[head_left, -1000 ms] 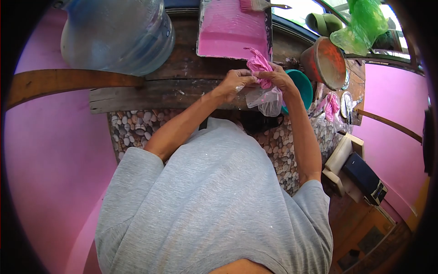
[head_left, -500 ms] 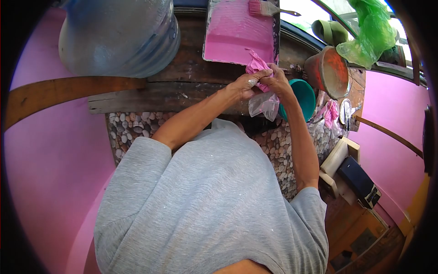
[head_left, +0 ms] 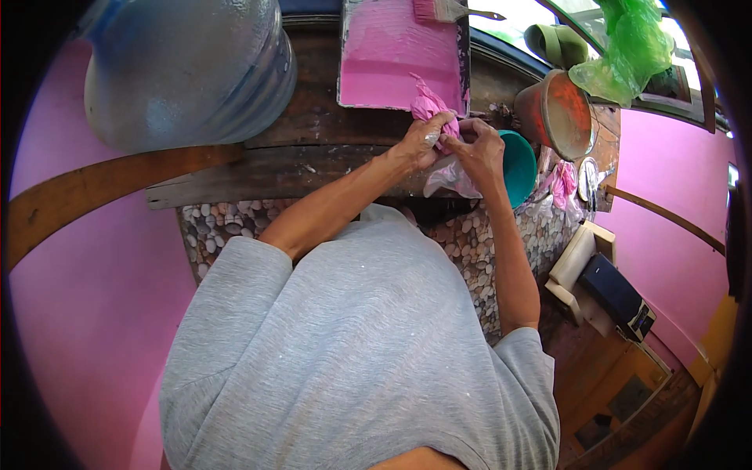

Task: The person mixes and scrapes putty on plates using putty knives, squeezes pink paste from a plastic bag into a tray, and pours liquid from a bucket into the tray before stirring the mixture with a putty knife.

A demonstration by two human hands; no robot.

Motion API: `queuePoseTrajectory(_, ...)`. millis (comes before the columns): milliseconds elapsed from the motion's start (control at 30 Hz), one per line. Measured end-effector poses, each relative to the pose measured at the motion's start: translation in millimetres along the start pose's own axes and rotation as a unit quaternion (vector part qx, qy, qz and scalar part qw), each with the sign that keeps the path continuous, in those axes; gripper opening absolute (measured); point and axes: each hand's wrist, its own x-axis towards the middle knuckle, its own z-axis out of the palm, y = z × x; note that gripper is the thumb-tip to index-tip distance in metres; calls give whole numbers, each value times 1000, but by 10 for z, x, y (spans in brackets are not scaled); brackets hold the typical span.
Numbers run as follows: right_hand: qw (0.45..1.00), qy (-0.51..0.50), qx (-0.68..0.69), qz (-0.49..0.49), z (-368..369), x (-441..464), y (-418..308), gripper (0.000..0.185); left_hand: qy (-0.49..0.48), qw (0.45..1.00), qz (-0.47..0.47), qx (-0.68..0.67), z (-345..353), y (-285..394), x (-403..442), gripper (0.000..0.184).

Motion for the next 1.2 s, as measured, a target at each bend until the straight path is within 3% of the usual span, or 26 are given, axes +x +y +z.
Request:
queuePoseTrajectory(133, 997, -66, -4, -37, -93, 134, 206, 41, 22, 999, -29, 9, -196, -50, 107, 15)
queuePoseTrajectory(200, 944, -183, 247, 117, -167, 213, 248, 45, -16, 1000, -14, -3, -228, -73, 164, 18)
queuePoseTrajectory(233, 908, -187, 336, 165, -252, 202, 183, 56, 0, 1000, -17, 23, -237, -30, 150, 21)
queuePoseTrajectory(267, 910, -181, 333, 166, -312, 209, 208, 56, -6, 1000, -20, 22, -218, -29, 137, 21)
queuePoseTrajectory(333, 744, -226, 592, 212, -458, 230, 267, 61, 72, 997, -30, -23, 126, 99, -125, 16)
queuePoseTrajectory(367, 698, -231, 644, 211, -487, 203, 288, 67, 52, 997, -51, -20, 89, 123, -126, 18)
queuePoseTrajectory(467, 671, -202, 676, 226, -487, 160, 425, 68, -7, 995, -84, 55, -10, 196, -153, 21)
queuePoseTrajectory(533, 667, -190, 683, 229, -470, 126, 457, 68, 6, 993, -74, 86, 102, 200, -205, 18)
queuePoseTrajectory(600, 691, -188, 660, 227, -417, 133, 504, 68, -7, 990, -46, 131, 140, 190, -222, 16)
queuePoseTrajectory(633, 743, -166, 602, 241, -386, 127, 489, 70, -1, 979, -40, 201, 155, 191, -211, 13)
queuePoseTrajectory(800, 796, -215, 512, 240, -144, 171, 439, 72, -33, 944, 11, 327, 152, 124, -186, 16)
queuePoseTrajectory(867, 837, -174, 455, 249, -53, 152, 281, 65, -74, 906, 79, 409, 180, 150, -192, 17)
queuePoseTrajectory(900, 836, -171, 457, 249, -9, 181, 278, 65, -91, 881, 70, 459, 23, 145, -70, 21)
queuePoseTrajectory(933, 820, -214, 471, 245, 43, 198, 297, 63, -91, 880, 67, 461, -52, 183, -14, 21)
queuePoseTrajectory(967, 801, -256, 484, 243, 105, 191, 316, 61, -101, 842, 55, 527, -138, 211, 30, 17)
queuePoseTrajectory(1000, 798, -253, 489, 246, 160, 165, 302, 61, -112, 798, 42, 590, -244, 236, 89, 13)
queuePoseTrajectory(1067, 745, -236, 568, 259, 268, 147, 246, 42, -161, 805, 33, 569, -417, 306, 184, 9)
queuePoseTrajectory(1100, 699, -224, 625, 266, 530, 234, 428, 35, -129, 780, 22, 611, -314, 408, 105, 11)
queuePoseTrajectory(1133, 695, -222, 630, 265, 606, 240, 412, 35, -96, 752, 10, 652, -211, 491, 33, 14)
queuePoseTrajectory(1200, 652, -196, 693, 236, 742, 248, 377, 26, -81, 746, -14, 661, -119, 601, -11, 18)
